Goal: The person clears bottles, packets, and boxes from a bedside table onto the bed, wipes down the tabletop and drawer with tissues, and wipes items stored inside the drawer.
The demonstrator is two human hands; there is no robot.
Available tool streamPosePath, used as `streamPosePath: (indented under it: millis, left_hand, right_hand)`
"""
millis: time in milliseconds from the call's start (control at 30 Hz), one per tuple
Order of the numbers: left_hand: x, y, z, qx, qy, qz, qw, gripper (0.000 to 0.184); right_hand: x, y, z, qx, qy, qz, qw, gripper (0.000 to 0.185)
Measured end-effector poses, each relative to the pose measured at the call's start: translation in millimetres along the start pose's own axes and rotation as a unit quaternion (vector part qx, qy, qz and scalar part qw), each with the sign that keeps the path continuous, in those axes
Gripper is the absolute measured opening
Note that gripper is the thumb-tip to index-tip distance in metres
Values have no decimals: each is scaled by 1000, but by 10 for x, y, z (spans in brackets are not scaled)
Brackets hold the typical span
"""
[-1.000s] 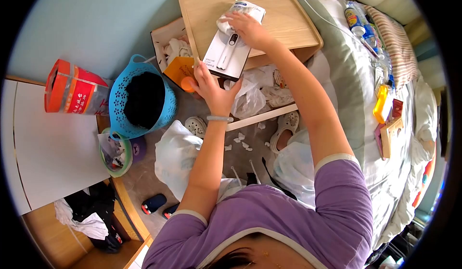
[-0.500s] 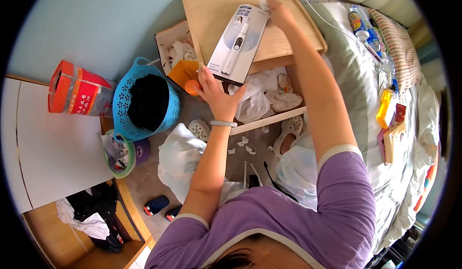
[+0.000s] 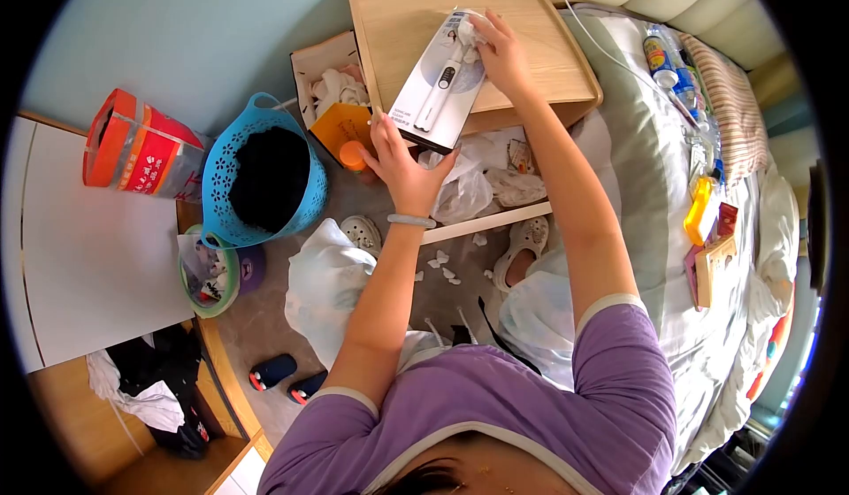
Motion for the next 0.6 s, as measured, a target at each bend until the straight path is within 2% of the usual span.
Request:
streamPosePath:
  millis: [100,200,300,400,467,500,533,600]
  left_hand:
    - [16,-7,0,-3,1,4,1000,111]
    - [5,0,-3,-4,-3,-1,1000,111]
    - [16,-13,-2,-1,6,4,1000,111]
    - [19,-6,-10,-1,9,8,1000,113]
    - [28,-34,7,1,8,7,1000,113]
    - [31,-42,9,4,8,4,1000,113]
    - [37,-43,-10,9,10,3,1000,114]
    - [37,-27,-16,-16,-2,10,1000,114]
  right_hand:
    - [104,-214,66,-48,7,134,990,38]
    - [8,-478,33,98,-87,-89,987,40]
    - [96,-795,214,-146,-167,-89,971,50]
    - [109,-765,176,-136,-197,-143,960,56]
    - [284,-331,55,-191,-186,-48,963,57]
    - [269,-140,-77,-150,-177,34,972,52]
    - [266,89,-226,-58,-103,-40,992,46]
    - [280,298,-439,19,-66,41,997,42]
Point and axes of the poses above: each hand's wrist, its own z-axis away from the middle knuckle, its own x-axis out of the palm, y = z × x, the point moved 2 cm from there along -z, towards the middle knuckle, and after that the axes turned 14 degrees about -x, right-handed, at the moved point
